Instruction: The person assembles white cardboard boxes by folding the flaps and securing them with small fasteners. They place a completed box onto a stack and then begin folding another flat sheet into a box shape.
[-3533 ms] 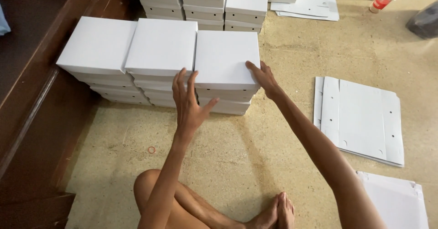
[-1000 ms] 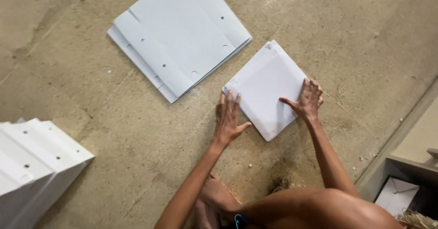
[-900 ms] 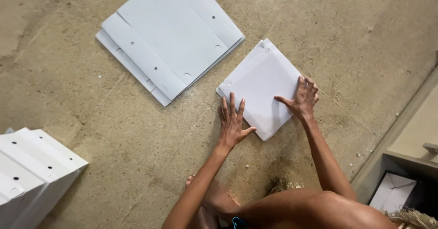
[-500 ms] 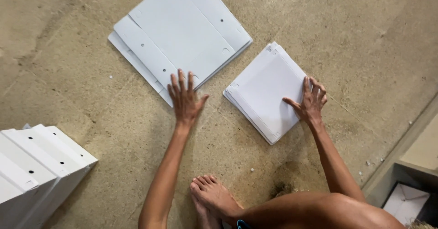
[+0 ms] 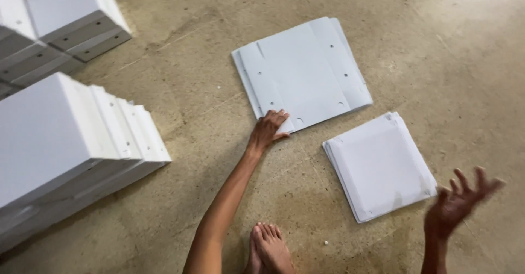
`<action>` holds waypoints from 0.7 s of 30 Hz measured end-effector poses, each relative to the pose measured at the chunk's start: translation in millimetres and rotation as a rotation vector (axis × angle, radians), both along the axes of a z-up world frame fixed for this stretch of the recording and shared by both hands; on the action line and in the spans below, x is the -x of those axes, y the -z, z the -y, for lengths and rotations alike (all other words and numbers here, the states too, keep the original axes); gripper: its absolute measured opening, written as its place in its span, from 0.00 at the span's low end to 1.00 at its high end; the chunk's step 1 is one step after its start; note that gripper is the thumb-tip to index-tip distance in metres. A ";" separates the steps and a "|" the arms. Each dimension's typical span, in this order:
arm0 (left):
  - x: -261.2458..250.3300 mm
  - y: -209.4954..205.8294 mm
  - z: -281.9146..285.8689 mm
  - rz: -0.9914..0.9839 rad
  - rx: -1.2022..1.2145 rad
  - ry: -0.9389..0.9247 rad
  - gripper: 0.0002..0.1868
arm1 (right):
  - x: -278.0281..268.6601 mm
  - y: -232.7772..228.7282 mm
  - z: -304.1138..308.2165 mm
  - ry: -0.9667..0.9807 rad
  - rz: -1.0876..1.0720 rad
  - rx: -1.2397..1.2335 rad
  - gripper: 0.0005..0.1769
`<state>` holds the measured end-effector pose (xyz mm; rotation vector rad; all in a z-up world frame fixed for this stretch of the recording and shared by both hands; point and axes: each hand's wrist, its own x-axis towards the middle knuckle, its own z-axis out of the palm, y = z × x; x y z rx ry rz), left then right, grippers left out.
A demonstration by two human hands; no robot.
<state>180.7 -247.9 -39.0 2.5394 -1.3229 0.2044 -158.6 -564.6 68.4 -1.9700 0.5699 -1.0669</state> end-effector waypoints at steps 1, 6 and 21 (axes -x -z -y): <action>1.8 -0.4 -3.9 0.003 -0.002 -0.018 0.42 | -8.1 -1.3 -11.4 -0.018 0.003 -0.002 0.51; 8.5 -32.2 -4.5 0.395 0.038 0.131 0.11 | -50.8 20.8 -76.5 -0.314 -0.257 0.154 0.22; -55.1 -188.4 41.8 0.719 0.231 0.249 0.13 | -53.1 80.5 -113.6 -0.086 -0.685 -0.048 0.18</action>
